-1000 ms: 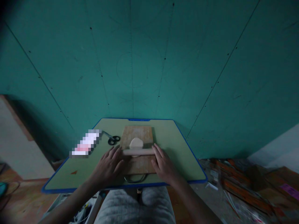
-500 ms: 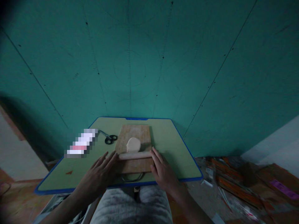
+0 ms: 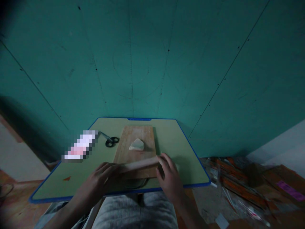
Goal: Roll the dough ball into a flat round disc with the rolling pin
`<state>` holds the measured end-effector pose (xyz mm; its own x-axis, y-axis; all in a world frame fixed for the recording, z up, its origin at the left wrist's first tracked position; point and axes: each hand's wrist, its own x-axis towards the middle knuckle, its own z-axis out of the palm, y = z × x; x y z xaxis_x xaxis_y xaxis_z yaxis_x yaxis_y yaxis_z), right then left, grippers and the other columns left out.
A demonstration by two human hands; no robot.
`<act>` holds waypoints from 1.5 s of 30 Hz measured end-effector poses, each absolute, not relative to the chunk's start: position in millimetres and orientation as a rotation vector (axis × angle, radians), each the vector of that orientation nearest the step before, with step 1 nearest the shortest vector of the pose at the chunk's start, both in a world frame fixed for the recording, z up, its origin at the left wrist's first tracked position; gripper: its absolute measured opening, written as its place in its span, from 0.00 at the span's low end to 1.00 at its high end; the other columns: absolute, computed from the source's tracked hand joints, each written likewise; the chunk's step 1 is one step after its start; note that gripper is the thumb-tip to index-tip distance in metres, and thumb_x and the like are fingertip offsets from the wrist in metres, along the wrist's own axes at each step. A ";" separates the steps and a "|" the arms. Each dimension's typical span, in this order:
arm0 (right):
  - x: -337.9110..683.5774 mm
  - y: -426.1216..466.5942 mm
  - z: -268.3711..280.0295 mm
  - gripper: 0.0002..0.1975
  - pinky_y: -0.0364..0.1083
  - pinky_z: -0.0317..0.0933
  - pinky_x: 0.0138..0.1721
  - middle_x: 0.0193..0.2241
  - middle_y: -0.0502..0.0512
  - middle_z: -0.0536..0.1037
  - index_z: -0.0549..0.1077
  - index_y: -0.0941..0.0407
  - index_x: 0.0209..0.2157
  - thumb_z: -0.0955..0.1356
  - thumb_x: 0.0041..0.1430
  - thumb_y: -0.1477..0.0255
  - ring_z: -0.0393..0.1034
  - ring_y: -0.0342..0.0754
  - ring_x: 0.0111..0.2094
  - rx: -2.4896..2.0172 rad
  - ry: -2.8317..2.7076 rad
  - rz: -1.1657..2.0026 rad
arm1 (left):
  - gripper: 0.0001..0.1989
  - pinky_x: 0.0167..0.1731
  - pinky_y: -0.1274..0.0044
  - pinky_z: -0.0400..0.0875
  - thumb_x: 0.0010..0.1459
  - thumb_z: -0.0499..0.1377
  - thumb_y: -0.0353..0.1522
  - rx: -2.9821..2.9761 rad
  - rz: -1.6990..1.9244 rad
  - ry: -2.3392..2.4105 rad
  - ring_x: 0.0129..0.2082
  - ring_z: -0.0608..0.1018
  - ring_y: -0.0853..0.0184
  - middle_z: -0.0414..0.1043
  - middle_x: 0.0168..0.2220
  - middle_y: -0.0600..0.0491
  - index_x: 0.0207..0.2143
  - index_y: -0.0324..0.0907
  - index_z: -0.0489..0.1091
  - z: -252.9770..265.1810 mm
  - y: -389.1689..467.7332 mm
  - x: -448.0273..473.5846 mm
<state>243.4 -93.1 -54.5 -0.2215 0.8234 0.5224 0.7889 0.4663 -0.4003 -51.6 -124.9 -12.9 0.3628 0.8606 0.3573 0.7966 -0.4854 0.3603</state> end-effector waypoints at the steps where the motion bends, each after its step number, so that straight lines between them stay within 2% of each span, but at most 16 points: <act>1: 244.3 -91.3 -52.2 0.23 0.55 0.65 0.55 0.58 0.62 0.68 0.66 0.51 0.58 0.63 0.62 0.72 0.65 0.57 0.59 -1.367 -2.021 0.015 | 0.14 0.38 0.72 0.76 0.68 0.50 0.34 2.484 0.784 1.462 0.40 0.78 0.62 0.78 0.42 0.48 0.47 0.46 0.74 -9.7 -126.2 -48.1; 6: 258.9 -73.1 -36.8 0.20 0.55 0.68 0.49 0.52 0.61 0.72 0.72 0.53 0.51 0.64 0.56 0.77 0.70 0.58 0.51 -1.528 -2.058 -0.190 | 0.15 0.37 0.74 0.75 0.67 0.51 0.39 2.348 0.931 1.276 0.38 0.79 0.64 0.79 0.39 0.48 0.46 0.45 0.74 3.8 -122.6 -33.0; 10: 285.6 -60.7 -29.6 0.16 0.51 0.67 0.46 0.50 0.61 0.75 0.72 0.54 0.48 0.62 0.60 0.76 0.72 0.55 0.48 -1.480 -2.037 -0.321 | 0.20 0.36 0.74 0.74 0.68 0.46 0.42 2.002 0.985 1.626 0.39 0.80 0.63 0.78 0.43 0.46 0.45 0.42 0.74 13.9 -93.5 -28.5; 12: 299.9 -58.6 -28.9 0.14 0.50 0.67 0.44 0.49 0.61 0.77 0.72 0.54 0.48 0.62 0.62 0.72 0.74 0.54 0.47 -1.501 -1.988 -0.328 | 0.19 0.38 0.73 0.73 0.68 0.46 0.40 1.976 0.799 1.828 0.41 0.80 0.61 0.78 0.43 0.46 0.47 0.42 0.73 17.5 -75.3 -22.6; 15: 314.4 -60.1 -28.8 0.14 0.48 0.66 0.35 0.41 0.60 0.80 0.73 0.54 0.45 0.62 0.63 0.64 0.76 0.54 0.39 -1.650 -1.885 -0.240 | 0.18 0.43 0.70 0.71 0.66 0.50 0.42 2.216 0.445 1.954 0.48 0.76 0.56 0.75 0.49 0.43 0.48 0.42 0.73 18.9 -54.8 -4.9; 19: 316.7 -66.3 -26.2 0.19 0.45 0.59 0.25 0.24 0.55 0.78 0.73 0.53 0.35 0.60 0.62 0.54 0.74 0.52 0.26 -1.836 -1.723 0.032 | 0.25 0.45 0.66 0.70 0.62 0.54 0.48 2.332 0.254 2.036 0.46 0.76 0.51 0.75 0.44 0.38 0.47 0.36 0.73 20.5 -39.9 16.3; 23: 311.0 -69.5 -21.4 0.22 0.43 0.57 0.22 0.17 0.50 0.73 0.70 0.52 0.29 0.59 0.59 0.49 0.69 0.48 0.19 -1.814 -1.605 0.329 | 0.15 0.46 0.71 0.69 0.62 0.55 0.33 2.390 0.247 1.702 0.47 0.76 0.58 0.75 0.47 0.45 0.50 0.42 0.73 25.7 -23.9 13.1; 25: 308.7 -69.5 -19.4 0.23 0.43 0.56 0.22 0.17 0.50 0.72 0.69 0.52 0.28 0.59 0.58 0.48 0.68 0.48 0.19 -1.785 -1.594 0.416 | 0.15 0.48 0.72 0.68 0.63 0.52 0.29 2.392 0.293 1.642 0.48 0.76 0.61 0.75 0.48 0.46 0.48 0.42 0.74 25.5 -18.2 7.8; 28: 306.1 -68.4 -17.6 0.23 0.43 0.55 0.22 0.17 0.50 0.72 0.70 0.52 0.28 0.58 0.58 0.49 0.68 0.48 0.19 -1.784 -1.629 0.418 | 0.14 0.49 0.71 0.68 0.65 0.50 0.32 2.413 0.342 1.667 0.48 0.76 0.60 0.76 0.47 0.45 0.45 0.41 0.74 17.5 -16.7 3.1; 32: 302.5 -66.0 -16.0 0.20 0.43 0.53 0.22 0.18 0.50 0.73 0.69 0.52 0.29 0.58 0.60 0.52 0.68 0.48 0.20 -1.783 -1.753 0.365 | 0.14 0.50 0.69 0.69 0.63 0.54 0.33 2.436 0.444 1.622 0.50 0.75 0.58 0.75 0.49 0.44 0.50 0.40 0.71 3.9 -18.3 -7.0; 35: 298.7 -63.1 -10.5 0.19 0.44 0.51 0.23 0.19 0.51 0.74 0.69 0.52 0.29 0.58 0.63 0.54 0.69 0.48 0.20 -1.783 -1.887 0.245 | 0.15 0.50 0.68 0.71 0.64 0.52 0.34 2.346 0.715 1.662 0.50 0.76 0.59 0.74 0.50 0.43 0.50 0.40 0.70 10.9 -15.9 -25.4; 38: 290.9 -57.2 2.5 0.17 0.44 0.48 0.24 0.23 0.53 0.78 0.71 0.53 0.30 0.60 0.65 0.57 0.71 0.48 0.23 -1.768 -2.065 0.066 | 0.19 0.43 0.69 0.74 0.65 0.49 0.39 2.106 1.147 1.767 0.44 0.78 0.60 0.75 0.46 0.43 0.49 0.38 0.69 34.5 -15.7 -41.2; 40: 281.7 -51.2 13.9 0.15 0.45 0.47 0.25 0.25 0.53 0.79 0.72 0.53 0.32 0.62 0.66 0.59 0.73 0.48 0.24 -1.722 -2.194 -0.048 | 0.21 0.42 0.70 0.74 0.66 0.48 0.42 2.116 1.306 1.757 0.45 0.78 0.60 0.74 0.46 0.43 0.49 0.38 0.69 49.9 -18.0 -43.5; 42: 270.0 -44.6 24.7 0.12 0.45 0.48 0.26 0.28 0.54 0.81 0.74 0.54 0.35 0.64 0.66 0.62 0.74 0.49 0.27 -1.647 -2.308 -0.127 | 0.20 0.43 0.70 0.73 0.66 0.47 0.42 2.234 1.279 1.712 0.47 0.77 0.60 0.73 0.48 0.43 0.49 0.38 0.69 57.7 -20.1 -39.6; 45: 252.6 -36.8 33.9 0.08 0.45 0.51 0.29 0.33 0.54 0.82 0.74 0.54 0.38 0.67 0.65 0.65 0.74 0.49 0.32 -1.521 -2.422 -0.183 | 0.18 0.41 0.73 0.72 0.66 0.47 0.39 2.374 0.939 1.738 0.45 0.78 0.61 0.74 0.47 0.44 0.45 0.40 0.72 52.0 -19.0 -30.9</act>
